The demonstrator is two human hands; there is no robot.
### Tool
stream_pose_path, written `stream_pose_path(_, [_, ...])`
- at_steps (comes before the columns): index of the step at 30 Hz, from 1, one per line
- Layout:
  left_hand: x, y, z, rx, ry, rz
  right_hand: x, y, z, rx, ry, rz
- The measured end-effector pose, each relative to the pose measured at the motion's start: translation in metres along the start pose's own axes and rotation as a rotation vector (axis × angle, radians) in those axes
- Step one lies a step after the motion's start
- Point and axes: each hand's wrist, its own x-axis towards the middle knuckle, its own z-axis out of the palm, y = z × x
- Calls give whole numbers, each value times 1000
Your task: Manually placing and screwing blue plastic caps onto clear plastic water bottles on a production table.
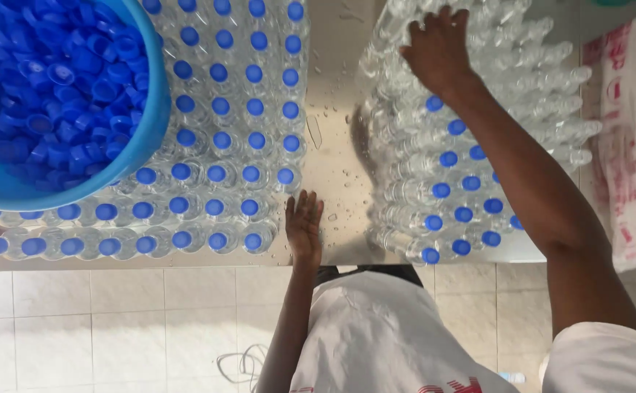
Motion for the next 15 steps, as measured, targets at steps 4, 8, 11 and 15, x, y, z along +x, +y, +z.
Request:
stream_pose_path(4, [-24,4,21,291,1,-164,1,14,23,105,-319,72])
stream_pose_path(8, [-25,-6,42,559,-159,-162,-7,-26,-19,91,-213,32])
stream_pose_path(11, [-25,-5,56,695,-428,105,-26,-65,-53,189,-249,4])
stream_pose_path(15, [-37,21,115,1607,-470,521,-37,-87,-128,407,-337,-159])
